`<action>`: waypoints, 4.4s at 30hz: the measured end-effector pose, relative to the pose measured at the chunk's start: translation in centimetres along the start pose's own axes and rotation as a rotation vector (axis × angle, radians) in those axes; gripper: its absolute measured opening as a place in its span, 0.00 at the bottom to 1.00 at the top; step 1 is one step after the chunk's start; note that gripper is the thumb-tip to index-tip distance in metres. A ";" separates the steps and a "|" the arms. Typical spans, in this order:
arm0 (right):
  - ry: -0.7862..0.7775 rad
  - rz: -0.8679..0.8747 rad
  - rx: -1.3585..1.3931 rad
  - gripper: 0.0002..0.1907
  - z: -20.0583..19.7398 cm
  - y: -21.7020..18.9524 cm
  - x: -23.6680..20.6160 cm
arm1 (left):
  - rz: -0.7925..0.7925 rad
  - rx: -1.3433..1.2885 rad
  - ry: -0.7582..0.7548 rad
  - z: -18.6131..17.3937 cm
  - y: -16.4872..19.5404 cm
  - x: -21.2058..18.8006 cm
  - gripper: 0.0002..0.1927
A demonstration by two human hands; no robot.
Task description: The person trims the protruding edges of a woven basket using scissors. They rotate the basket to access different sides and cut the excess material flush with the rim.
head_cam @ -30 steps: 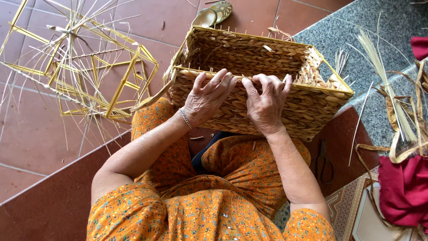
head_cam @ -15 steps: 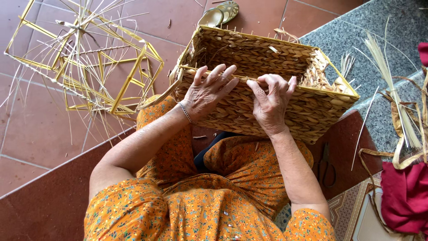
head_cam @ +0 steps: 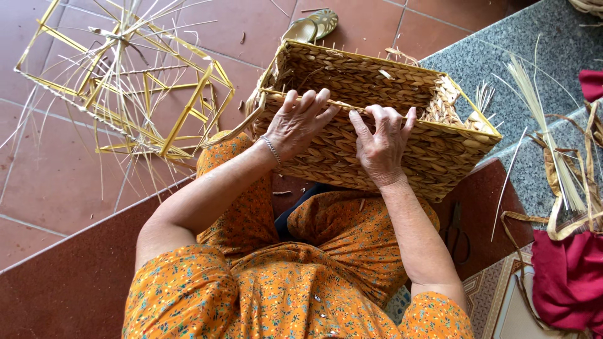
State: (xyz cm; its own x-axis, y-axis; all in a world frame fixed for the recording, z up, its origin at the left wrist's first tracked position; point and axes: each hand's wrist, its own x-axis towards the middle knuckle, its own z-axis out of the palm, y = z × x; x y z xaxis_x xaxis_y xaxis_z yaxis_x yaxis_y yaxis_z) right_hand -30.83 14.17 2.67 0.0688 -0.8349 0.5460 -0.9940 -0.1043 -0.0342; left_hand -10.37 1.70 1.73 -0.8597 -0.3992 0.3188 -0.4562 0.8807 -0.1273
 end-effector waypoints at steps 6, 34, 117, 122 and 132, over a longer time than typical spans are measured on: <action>0.031 -0.008 -0.031 0.20 1.0 0.6 -0.1 | -0.035 0.124 0.065 0.8 0.6 0.5 0.36; -0.074 0.089 0.117 0.24 1.4 -4.5 2.3 | -0.373 -0.445 0.247 -1.9 -2.3 -4.7 0.32; 0.446 1.151 1.016 0.35 -3.5 16.5 -12.3 | -0.897 -1.972 0.083 -2.2 -3.4 -7.5 0.42; 0.570 1.188 0.933 0.43 -7.3 16.7 -11.8 | -0.745 -1.915 0.248 -1.8 -1.9 -4.8 0.36; 1.090 0.982 1.144 0.44 -14.8 22.1 -25.5 | -0.414 -1.938 0.024 1.7 5.7 3.3 0.46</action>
State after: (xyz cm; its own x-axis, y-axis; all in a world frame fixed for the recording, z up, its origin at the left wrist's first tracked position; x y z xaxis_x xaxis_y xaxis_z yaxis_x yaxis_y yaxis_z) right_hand -55.78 41.11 0.37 -0.9617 -0.1910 0.1968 -0.0730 -0.5136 -0.8549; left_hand -16.18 4.95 0.43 -0.7755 -0.6277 0.0679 0.2388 -0.1922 0.9519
